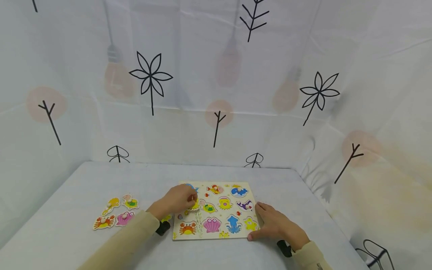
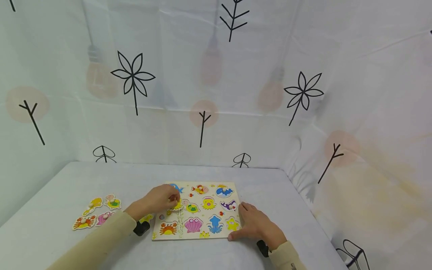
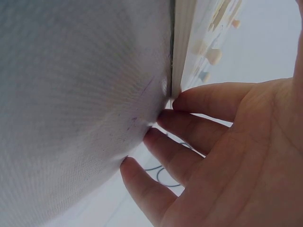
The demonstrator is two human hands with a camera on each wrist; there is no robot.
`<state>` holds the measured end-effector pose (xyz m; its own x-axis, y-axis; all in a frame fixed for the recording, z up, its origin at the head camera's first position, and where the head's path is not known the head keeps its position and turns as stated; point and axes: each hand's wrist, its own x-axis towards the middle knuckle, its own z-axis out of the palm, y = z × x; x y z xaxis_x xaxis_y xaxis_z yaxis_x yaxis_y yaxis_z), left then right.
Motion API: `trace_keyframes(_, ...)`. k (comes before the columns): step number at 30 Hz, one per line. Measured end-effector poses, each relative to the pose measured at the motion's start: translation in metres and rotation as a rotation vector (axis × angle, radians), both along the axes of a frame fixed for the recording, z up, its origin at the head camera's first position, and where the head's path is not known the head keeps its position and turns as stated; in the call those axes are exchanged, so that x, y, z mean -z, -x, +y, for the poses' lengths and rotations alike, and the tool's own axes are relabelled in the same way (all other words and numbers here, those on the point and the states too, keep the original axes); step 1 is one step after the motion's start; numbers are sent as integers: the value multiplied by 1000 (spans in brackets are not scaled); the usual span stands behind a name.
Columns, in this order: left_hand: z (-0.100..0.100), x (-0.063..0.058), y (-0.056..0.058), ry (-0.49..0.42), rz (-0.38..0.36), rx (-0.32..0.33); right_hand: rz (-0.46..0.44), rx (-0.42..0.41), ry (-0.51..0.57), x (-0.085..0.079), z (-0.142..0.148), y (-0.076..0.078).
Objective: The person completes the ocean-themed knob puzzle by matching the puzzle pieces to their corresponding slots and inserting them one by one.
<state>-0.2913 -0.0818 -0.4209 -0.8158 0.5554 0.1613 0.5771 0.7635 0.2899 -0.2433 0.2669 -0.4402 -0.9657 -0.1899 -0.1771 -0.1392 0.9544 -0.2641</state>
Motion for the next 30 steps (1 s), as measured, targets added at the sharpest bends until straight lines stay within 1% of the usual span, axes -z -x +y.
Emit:
trace_keyframes(2,8,1,0,-1,0,12,2,-4,1,0,1,0)
trace_keyframes(5,20,1,-1,-14,-28,29,4,-9,-2,0,1,1)
trace_keyframes(11,41,0,-1,-2,-30,62,-5,-7,2,-1,1,1)
trace_keyframes(20,67,1,1,26,-69,33,-2,-1,2,-1,-1,1)
trace_keyframes(24,77,3,4,41,-80,29,-7,6,2,0,-1,1)
trace_keyframes(30,88,7,9,19,-94,34,-2,2,-9,0,0,1)
